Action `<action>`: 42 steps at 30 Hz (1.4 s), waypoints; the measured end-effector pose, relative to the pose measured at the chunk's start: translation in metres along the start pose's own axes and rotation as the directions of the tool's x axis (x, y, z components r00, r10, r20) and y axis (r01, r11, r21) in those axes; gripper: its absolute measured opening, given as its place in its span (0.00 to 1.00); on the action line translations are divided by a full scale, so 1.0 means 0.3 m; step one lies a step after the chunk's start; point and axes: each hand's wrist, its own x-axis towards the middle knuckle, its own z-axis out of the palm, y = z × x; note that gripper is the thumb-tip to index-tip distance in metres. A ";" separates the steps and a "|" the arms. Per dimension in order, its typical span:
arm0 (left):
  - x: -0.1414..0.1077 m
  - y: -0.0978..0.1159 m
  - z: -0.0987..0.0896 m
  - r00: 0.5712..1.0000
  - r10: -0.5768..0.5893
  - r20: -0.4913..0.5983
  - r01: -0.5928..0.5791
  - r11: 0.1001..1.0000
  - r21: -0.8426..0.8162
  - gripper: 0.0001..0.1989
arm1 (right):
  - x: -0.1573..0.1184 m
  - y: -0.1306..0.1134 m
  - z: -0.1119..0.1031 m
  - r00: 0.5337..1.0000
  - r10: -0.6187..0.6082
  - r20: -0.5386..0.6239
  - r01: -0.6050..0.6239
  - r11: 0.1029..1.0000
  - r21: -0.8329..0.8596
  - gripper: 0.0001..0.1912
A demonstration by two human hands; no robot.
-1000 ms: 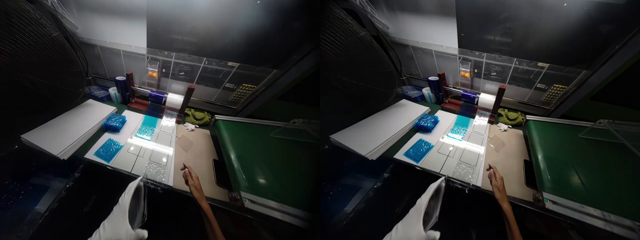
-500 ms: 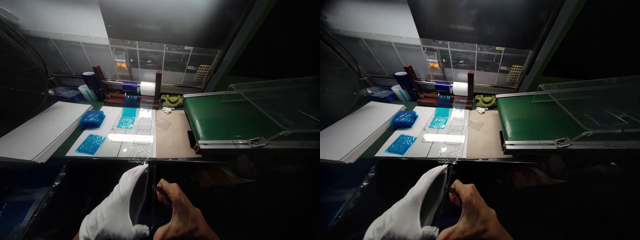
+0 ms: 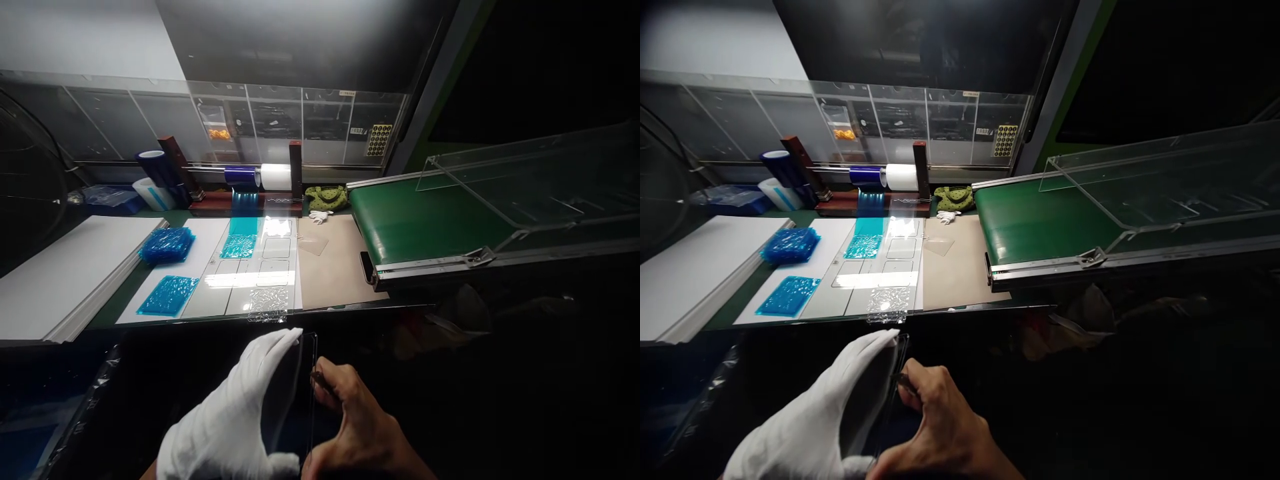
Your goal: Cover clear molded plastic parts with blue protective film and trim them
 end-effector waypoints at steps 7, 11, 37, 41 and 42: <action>0.031 0.034 -0.040 0.998 0.052 0.022 -0.053 0.997 0.050 0.53 | 0.016 -0.043 0.000 0.998 -0.052 0.019 0.052 0.998 -0.024 0.40; 0.032 0.036 -0.044 0.999 0.008 0.038 -0.008 1.000 -0.003 0.52 | 0.013 -0.077 0.001 0.998 -0.054 0.023 0.054 0.998 -0.030 0.35; -0.029 -0.254 0.080 0.914 -0.367 0.175 0.192 0.010 -0.981 0.53 | 0.766 0.242 -0.330 0.986 -0.066 -0.152 -0.107 0.445 -0.889 0.19; -0.001 -0.327 0.112 0.915 -0.304 0.265 0.113 -0.437 -0.892 0.60 | 0.760 0.145 -0.251 0.979 -0.200 -0.037 0.058 0.451 -0.891 0.29; 0.008 -0.340 0.114 0.913 -0.300 0.277 0.107 -0.479 -0.871 0.60 | 0.736 0.108 -0.214 0.963 -0.268 0.020 0.150 0.475 -0.867 0.33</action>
